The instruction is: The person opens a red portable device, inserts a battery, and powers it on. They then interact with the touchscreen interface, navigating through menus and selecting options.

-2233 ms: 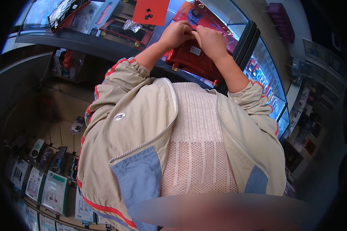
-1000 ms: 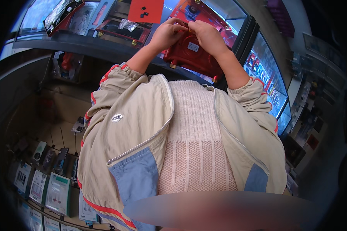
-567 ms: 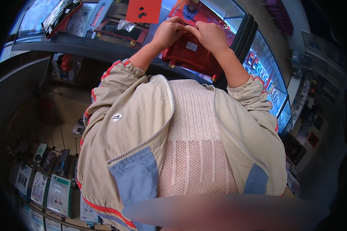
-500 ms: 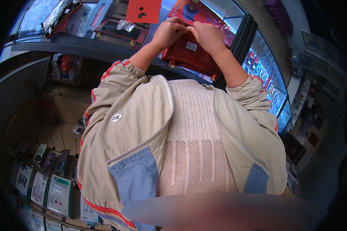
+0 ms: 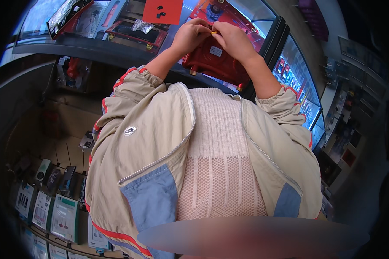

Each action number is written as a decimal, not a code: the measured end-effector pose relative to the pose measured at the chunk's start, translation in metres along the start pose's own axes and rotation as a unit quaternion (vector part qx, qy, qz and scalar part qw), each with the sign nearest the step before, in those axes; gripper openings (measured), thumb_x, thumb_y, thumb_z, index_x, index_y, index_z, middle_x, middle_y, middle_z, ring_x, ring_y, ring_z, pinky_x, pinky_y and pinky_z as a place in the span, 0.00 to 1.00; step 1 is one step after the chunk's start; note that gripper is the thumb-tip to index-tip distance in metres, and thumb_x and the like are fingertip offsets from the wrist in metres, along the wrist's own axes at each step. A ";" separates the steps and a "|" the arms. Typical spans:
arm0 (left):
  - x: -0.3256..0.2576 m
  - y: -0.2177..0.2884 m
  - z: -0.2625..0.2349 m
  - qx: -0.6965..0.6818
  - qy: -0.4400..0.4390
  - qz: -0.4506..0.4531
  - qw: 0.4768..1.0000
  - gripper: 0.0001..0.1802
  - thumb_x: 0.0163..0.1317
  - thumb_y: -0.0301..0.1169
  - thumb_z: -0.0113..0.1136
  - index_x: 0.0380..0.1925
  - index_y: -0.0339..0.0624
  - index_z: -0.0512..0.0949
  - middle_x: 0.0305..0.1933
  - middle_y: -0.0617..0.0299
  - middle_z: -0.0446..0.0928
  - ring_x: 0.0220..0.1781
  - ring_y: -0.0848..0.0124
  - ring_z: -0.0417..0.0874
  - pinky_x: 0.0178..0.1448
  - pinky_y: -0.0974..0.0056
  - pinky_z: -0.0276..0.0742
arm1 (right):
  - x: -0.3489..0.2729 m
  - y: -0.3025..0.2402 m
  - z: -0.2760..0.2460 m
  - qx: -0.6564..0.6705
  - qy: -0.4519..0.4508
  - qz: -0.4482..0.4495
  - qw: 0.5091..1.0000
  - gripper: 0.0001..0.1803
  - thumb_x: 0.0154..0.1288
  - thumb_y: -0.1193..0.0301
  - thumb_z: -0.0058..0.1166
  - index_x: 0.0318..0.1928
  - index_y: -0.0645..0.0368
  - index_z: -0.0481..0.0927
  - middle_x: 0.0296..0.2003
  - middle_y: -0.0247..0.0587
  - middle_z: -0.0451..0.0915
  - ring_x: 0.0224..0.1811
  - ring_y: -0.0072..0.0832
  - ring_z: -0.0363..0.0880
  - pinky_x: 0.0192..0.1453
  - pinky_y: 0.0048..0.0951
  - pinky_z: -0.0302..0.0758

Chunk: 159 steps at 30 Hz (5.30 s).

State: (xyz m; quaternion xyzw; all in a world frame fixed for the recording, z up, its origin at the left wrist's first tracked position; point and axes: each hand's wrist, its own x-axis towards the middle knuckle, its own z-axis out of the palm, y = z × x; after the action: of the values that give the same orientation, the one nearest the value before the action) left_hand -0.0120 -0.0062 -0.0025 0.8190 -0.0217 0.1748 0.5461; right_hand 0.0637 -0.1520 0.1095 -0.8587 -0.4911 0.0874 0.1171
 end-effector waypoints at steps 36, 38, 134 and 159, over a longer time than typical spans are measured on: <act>-0.009 -0.001 -0.001 -0.029 0.021 0.024 0.999 0.10 0.56 0.26 0.65 0.40 0.45 0.85 0.49 0.59 0.79 0.48 0.60 0.82 0.51 0.61 0.79 | 0.002 0.002 0.003 0.004 0.001 -0.028 1.000 0.06 0.63 0.77 0.52 0.41 0.59 0.73 0.34 0.48 0.76 0.41 0.47 0.78 0.43 0.42 0.75; -0.008 -0.001 0.002 -0.013 0.025 0.027 0.999 0.09 0.56 0.27 0.65 0.39 0.45 0.86 0.48 0.60 0.79 0.47 0.60 0.83 0.50 0.62 0.79 | 0.003 0.001 0.000 0.014 -0.010 -0.036 0.999 0.08 0.62 0.78 0.52 0.41 0.58 0.73 0.34 0.47 0.75 0.41 0.48 0.77 0.44 0.42 0.75; -0.013 0.013 -0.010 0.016 0.001 -0.065 0.998 0.12 0.58 0.21 0.63 0.42 0.44 0.86 0.46 0.60 0.77 0.37 0.72 0.79 0.43 0.69 0.77 | -0.018 0.030 0.013 0.130 0.136 -0.007 0.982 0.09 0.63 0.73 0.57 0.43 0.61 0.80 0.36 0.51 0.82 0.39 0.47 0.82 0.43 0.40 0.77; -0.036 -0.001 -0.004 -0.102 0.061 -0.069 0.991 0.15 0.58 0.17 0.61 0.44 0.42 0.85 0.45 0.64 0.74 0.36 0.79 0.71 0.44 0.74 0.72 | -0.010 0.013 0.020 0.074 0.106 -0.033 0.991 0.06 0.63 0.73 0.55 0.39 0.61 0.77 0.34 0.51 0.81 0.39 0.48 0.81 0.42 0.43 0.78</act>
State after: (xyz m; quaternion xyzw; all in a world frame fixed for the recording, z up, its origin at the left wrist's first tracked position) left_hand -0.0464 -0.0082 -0.0129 0.7464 0.0502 0.1829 0.6379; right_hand 0.0644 -0.1651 0.0871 -0.8355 -0.4960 0.0277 0.2348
